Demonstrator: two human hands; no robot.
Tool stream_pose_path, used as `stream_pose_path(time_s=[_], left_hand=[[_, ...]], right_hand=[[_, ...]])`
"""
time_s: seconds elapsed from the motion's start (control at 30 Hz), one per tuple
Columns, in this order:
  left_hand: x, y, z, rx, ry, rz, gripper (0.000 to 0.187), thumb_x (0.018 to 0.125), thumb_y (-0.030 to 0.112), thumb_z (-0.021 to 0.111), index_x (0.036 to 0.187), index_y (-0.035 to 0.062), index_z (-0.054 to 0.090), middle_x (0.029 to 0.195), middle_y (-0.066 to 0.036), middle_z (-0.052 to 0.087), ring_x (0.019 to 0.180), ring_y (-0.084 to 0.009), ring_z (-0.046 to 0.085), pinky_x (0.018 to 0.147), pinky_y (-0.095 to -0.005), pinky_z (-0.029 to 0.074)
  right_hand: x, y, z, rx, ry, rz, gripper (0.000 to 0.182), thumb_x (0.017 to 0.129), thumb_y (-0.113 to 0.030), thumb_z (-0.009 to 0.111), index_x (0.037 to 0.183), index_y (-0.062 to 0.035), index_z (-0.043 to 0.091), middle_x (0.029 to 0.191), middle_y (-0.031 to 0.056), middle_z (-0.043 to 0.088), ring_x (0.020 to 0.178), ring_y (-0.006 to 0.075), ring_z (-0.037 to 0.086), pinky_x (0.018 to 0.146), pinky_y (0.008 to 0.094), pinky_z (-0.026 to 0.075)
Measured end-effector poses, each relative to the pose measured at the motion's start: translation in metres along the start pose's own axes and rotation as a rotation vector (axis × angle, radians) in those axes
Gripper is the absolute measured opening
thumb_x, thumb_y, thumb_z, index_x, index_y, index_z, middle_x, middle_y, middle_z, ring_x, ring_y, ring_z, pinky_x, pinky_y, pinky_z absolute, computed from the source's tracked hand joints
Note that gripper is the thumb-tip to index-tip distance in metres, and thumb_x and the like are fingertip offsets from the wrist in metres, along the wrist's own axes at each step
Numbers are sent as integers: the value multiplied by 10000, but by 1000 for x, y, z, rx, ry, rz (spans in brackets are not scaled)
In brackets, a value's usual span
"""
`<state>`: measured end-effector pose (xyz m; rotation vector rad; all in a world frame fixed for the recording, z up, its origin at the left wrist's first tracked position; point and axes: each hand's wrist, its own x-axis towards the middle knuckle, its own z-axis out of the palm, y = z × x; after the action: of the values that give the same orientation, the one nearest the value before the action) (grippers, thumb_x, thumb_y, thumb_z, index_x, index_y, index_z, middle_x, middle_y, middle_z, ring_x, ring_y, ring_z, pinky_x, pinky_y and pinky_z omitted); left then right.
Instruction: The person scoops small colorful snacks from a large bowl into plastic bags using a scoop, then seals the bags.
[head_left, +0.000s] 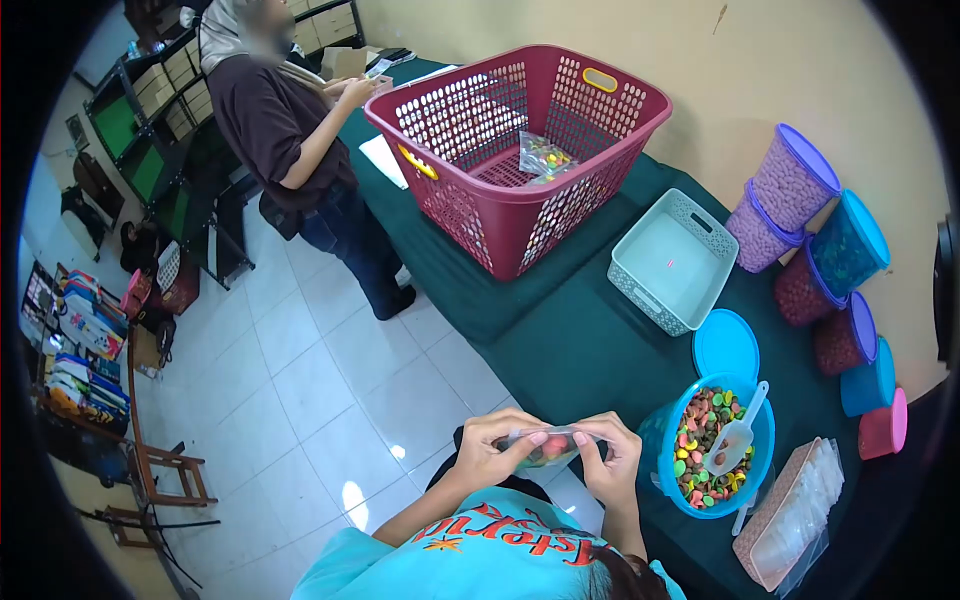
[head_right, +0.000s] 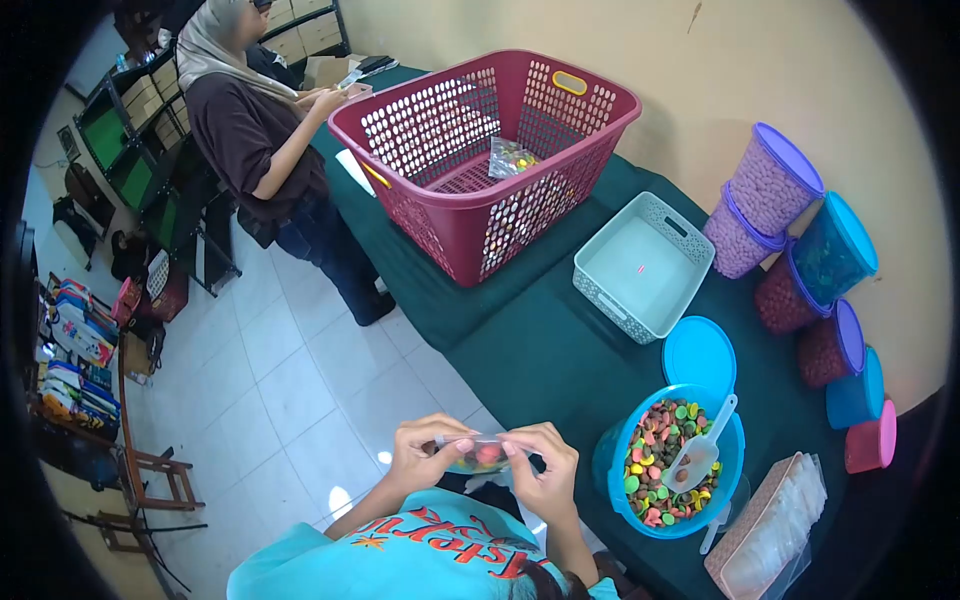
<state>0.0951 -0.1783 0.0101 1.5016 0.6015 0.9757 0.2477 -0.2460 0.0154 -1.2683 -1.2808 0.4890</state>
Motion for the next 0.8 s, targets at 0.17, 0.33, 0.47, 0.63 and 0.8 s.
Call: stream_pose_path(time_s=[0.17, 0.33, 0.47, 0.63, 0.8], left_hand=[[27, 4, -32, 25, -102, 81, 119, 795, 50, 579, 844, -39, 642, 821, -129, 633, 737, -160, 605, 646, -263, 475], [50, -10, -72, 50, 12, 90, 139, 818, 33, 527, 871, -30, 640, 855, -142, 636, 764, -188, 615, 702, -285, 485], [70, -16, -106, 23, -47, 24, 143, 822, 49, 533, 876, -32, 638, 854, -133, 633, 743, -178, 613, 671, -271, 484], [86, -18, -131, 92, -132, 153, 149, 826, 56, 537, 908, -24, 632, 882, -123, 624, 749, -165, 600, 656, -254, 476], [90, -30, -155, 118, -76, 140, 145, 825, 35, 524, 908, -19, 629, 886, -126, 622, 755, -165, 596, 639, -259, 473]], right_hand=[[25, 4, 25, -42, 66, 9, 107, 726, 15, 579, 820, 8, 628, 743, 105, 621, 684, 196, 577, 629, 277, 449], [58, -4, 52, -13, -139, 0, 143, 757, 19, 537, 877, 18, 615, 833, 133, 617, 756, 214, 582, 661, 294, 465], [74, 12, 81, -64, -83, 29, 135, 772, 21, 512, 868, 22, 608, 803, 132, 624, 709, 218, 597, 634, 281, 466], [87, 27, 115, -140, 72, 86, 130, 786, 21, 493, 857, 29, 601, 796, 130, 634, 660, 217, 610, 627, 269, 466], [98, 35, 128, 18, -61, 72, 143, 790, 22, 489, 874, 31, 604, 822, 132, 638, 751, 218, 615, 680, 274, 465]])
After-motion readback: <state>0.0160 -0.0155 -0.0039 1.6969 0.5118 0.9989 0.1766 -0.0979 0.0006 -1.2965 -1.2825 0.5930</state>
